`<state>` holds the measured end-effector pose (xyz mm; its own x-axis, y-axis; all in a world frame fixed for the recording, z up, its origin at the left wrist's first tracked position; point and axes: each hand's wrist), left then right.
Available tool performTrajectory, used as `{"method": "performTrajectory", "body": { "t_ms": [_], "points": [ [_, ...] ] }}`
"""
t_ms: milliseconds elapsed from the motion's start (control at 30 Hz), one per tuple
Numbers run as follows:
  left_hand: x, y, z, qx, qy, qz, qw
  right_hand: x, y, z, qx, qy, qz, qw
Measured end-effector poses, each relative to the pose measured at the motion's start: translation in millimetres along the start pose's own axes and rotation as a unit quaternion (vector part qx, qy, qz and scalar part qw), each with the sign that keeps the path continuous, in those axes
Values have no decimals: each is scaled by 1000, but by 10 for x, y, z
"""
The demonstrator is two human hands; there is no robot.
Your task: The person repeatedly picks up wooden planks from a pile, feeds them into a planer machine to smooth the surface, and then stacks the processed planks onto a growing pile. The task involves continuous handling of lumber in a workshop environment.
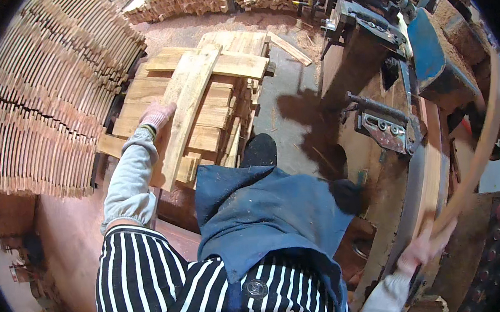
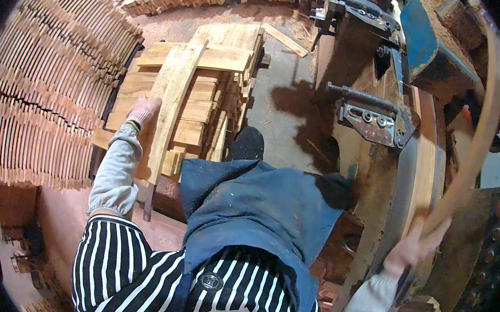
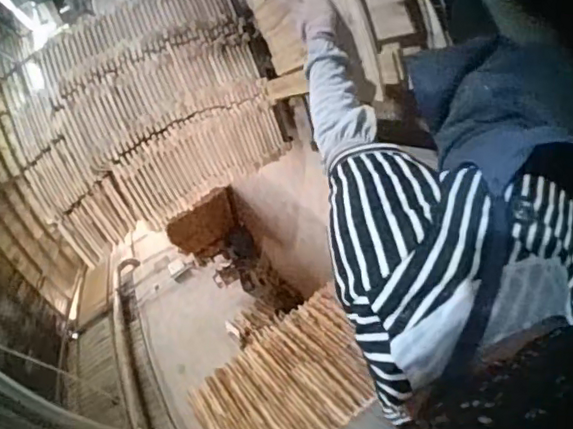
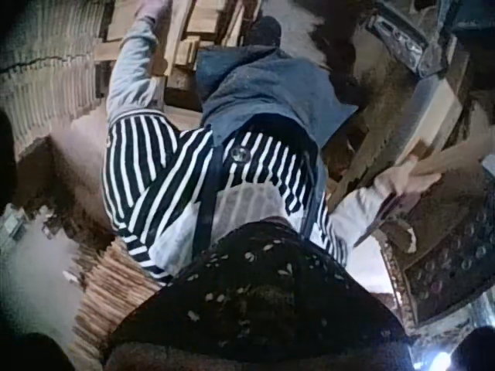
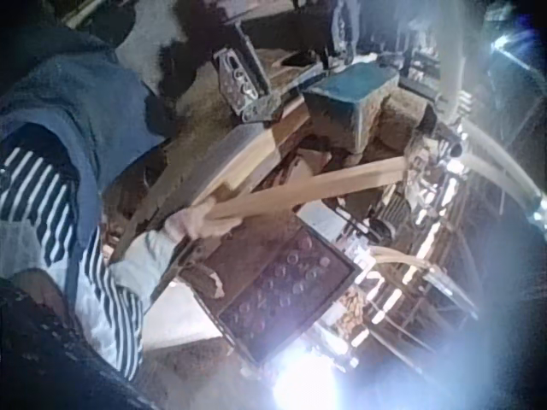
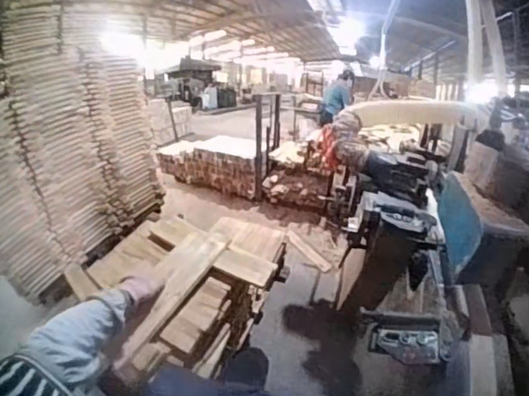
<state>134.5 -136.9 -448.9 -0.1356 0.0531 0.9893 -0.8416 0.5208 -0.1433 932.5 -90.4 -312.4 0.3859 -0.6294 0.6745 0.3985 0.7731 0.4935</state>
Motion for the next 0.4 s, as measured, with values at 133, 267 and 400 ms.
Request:
{"method": "performTrajectory", "body": {
  "t_ms": [133, 267, 400],
  "points": [
    [283, -91, -177, -60, -143, 134, 979, -715, 688, -250, 179, -93, -113, 973],
    [1065, -912, -742, -23, 0, 13, 1000, -476, 431, -141, 128, -14, 40, 991],
    [908, -879, -794, -114, 57, 7, 992, 133, -270, -122, 118, -34, 88, 989]
  ]
}}
Point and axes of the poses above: each hand's wrist, its own y-axis towards the middle knuckle, its own x-axis out of the back of the hand, z = x × y, and after that the axes turned 3 degrees about y, right-handed
